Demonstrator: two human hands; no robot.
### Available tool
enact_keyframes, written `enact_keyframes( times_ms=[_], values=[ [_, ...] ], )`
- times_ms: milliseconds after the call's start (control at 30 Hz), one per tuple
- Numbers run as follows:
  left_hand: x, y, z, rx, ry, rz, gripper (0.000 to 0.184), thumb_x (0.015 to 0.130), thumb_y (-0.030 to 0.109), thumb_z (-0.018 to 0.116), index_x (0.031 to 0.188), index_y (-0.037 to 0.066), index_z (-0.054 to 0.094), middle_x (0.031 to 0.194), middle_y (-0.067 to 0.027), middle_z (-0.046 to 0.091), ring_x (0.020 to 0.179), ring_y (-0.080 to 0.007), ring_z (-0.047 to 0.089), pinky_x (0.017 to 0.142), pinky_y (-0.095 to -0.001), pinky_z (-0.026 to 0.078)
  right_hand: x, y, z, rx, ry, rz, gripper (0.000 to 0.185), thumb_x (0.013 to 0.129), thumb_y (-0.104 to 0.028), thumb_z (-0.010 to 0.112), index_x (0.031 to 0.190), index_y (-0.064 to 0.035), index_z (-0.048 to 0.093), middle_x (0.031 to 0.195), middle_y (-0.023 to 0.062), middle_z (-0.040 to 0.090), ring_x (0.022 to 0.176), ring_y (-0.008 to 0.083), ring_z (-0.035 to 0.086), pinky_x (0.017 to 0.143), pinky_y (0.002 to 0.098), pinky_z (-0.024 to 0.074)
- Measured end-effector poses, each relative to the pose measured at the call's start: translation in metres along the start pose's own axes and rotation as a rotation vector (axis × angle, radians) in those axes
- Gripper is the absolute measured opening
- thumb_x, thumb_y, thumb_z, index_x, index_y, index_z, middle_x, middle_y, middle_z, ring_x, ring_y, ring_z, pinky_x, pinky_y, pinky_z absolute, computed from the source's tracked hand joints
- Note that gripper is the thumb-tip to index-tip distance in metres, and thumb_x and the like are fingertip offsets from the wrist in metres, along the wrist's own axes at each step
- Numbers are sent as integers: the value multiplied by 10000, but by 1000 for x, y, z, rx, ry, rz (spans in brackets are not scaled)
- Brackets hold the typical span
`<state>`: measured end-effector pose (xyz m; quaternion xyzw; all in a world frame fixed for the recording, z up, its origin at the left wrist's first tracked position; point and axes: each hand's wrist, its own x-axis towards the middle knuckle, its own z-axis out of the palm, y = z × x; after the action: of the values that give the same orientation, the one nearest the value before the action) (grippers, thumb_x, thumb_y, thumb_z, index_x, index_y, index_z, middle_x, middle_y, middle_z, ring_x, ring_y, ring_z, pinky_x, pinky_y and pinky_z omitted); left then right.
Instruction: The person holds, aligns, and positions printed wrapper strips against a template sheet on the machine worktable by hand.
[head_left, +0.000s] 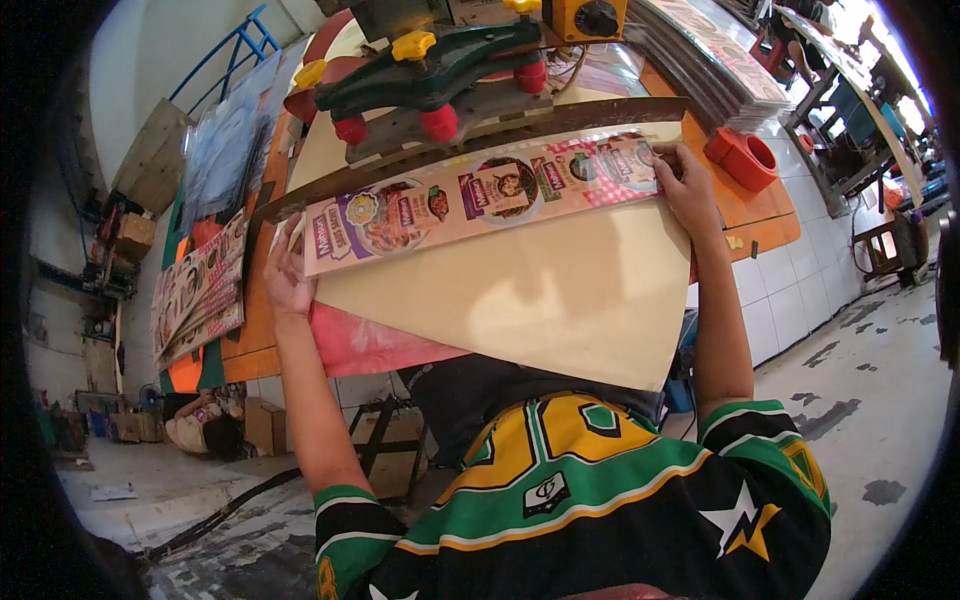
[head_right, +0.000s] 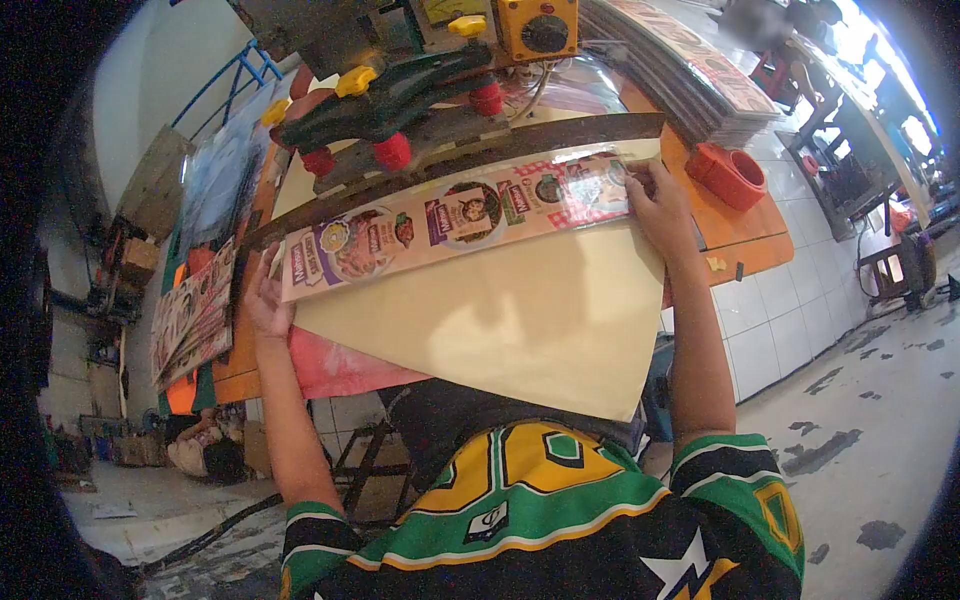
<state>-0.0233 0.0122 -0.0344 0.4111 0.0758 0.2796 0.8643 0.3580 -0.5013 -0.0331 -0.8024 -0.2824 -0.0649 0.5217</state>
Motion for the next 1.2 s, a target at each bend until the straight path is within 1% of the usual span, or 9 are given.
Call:
enact_keyframes(
  times_ms=[100, 167, 300, 367, 467, 600, 667, 900, 1200],
  values=[
    [-8, -4, 20, 25, -92, -32, 508, 1036, 223, 554, 1473, -20, 463, 1455, -245, 536, 1339, -336, 558, 1123, -449, 482, 0, 5, 0, -42, -3, -10, 263, 991, -161, 652, 1167, 35, 665, 946, 146, 733, 844, 192, 696, 783, 337, 538],
    [-15, -5, 35, 205, 6, 9, 512, 1030, 205, 565, 1478, -19, 456, 1455, -220, 545, 1296, -296, 602, 1078, -423, 526, -1, 4, 0, -48, -7, -14, 236, 1022, -136, 641, 1182, 37, 653, 944, 57, 710, 826, 97, 633, 756, 263, 513],
    [-16, -8, 46, 268, -63, 16, 473, 1025, 145, 591, 1457, -16, 487, 1386, -169, 611, 1227, -233, 647, 1035, -374, 551, -2, 0, 0, -36, -12, -4, 233, 1020, -128, 641, 1182, 39, 652, 943, 62, 709, 827, 101, 632, 764, 267, 515],
    [-12, -11, 40, 347, -10, 31, 423, 1013, 79, 615, 1417, -15, 535, 1314, -127, 666, 1159, -194, 677, 994, -342, 565, -1, 3, 1, -43, 1, -31, 232, 1017, -122, 641, 1186, 38, 649, 951, 63, 709, 832, 98, 632, 767, 263, 513],
    [-13, -11, 42, 328, 16, 28, 387, 1005, 47, 626, 1383, -13, 570, 1273, -112, 690, 1135, -181, 683, 978, -329, 566, -1, 4, 1, -25, -1, -41, 231, 1017, -115, 640, 1193, 35, 647, 949, 57, 703, 831, 95, 627, 764, 259, 509],
    [-13, -11, 38, 334, 8, 28, 390, 1004, 52, 625, 1384, -13, 569, 1285, -118, 684, 1140, -184, 683, 982, -330, 565, 0, 3, 0, -28, -21, -13, 233, 1018, -107, 635, 1207, 27, 645, 941, 49, 694, 824, 89, 618, 756, 255, 503],
    [-14, -10, 38, 335, 10, 25, 395, 994, 35, 621, 1382, -17, 569, 1297, -125, 678, 1146, -190, 682, 986, -335, 566, -1, 0, 1, 11, 8, -15, 265, 980, -132, 649, 1197, 20, 654, 909, 114, 707, 806, 166, 663, 757, 320, 523],
    [-15, -11, 39, 359, 10, 33, 391, 961, -3, 607, 1350, -36, 586, 1311, -143, 663, 1162, -211, 678, 997, -364, 570, -2, -3, -2, 13, 28, -14, 276, 983, -119, 650, 1232, 0, 646, 871, 90, 695, 793, 147, 652, 734, 307, 514],
    [-13, -10, 26, 388, 28, -25, 343, 953, -16, 569, 1290, -58, 622, 1278, -131, 666, 1140, -198, 665, 1023, -333, 531, -3, -8, -4, 153, 37, -62, 315, 963, -71, 669, 1273, -19, 640, 866, 40, 682, 775, 95, 619, 711, 268, 496]
  ],
)
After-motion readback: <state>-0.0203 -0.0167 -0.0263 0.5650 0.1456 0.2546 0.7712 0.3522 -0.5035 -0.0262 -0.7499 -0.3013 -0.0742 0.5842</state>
